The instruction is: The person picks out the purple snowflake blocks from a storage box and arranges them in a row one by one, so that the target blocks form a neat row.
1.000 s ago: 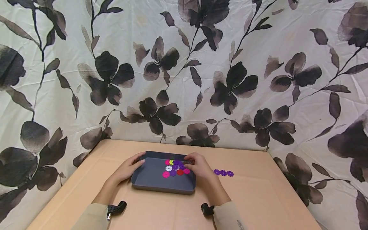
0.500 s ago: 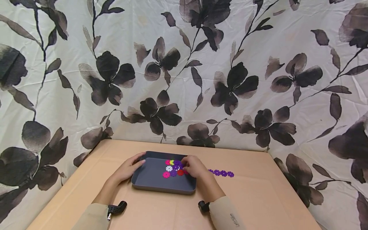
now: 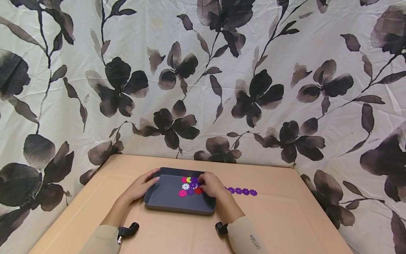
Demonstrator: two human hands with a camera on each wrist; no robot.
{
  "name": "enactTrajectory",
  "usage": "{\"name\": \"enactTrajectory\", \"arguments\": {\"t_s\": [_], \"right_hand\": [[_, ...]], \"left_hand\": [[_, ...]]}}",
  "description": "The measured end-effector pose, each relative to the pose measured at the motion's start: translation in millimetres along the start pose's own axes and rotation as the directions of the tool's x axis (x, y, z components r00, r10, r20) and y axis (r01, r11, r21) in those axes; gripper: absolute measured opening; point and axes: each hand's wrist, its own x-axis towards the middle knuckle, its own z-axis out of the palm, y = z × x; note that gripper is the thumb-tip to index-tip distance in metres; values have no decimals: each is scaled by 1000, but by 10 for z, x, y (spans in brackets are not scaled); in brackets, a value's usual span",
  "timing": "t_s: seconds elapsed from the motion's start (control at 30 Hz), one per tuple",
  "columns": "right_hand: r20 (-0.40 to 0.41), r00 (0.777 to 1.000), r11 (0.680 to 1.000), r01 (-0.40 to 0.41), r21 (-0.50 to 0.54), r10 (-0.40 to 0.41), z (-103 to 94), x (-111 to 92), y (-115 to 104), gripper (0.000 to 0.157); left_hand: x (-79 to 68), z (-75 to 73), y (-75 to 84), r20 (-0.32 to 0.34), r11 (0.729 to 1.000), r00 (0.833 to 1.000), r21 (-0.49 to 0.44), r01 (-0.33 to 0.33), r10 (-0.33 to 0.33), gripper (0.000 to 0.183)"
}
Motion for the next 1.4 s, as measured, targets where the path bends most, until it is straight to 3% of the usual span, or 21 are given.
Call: {"name": "enactTrajectory", "arguments": {"t_s": [0.7, 1.4], "right_hand": [[-17, 1000, 999, -16, -42, 15, 45, 25, 6, 15], [-52, 998, 993, 31, 110, -25, -17, -27, 64, 12]], "left_hand": [[-11, -25, 2, 0, 1000, 1000, -1, -6, 6, 61], [-3, -8, -8, 3, 1000, 1000, -4, 5, -5, 59]]}}
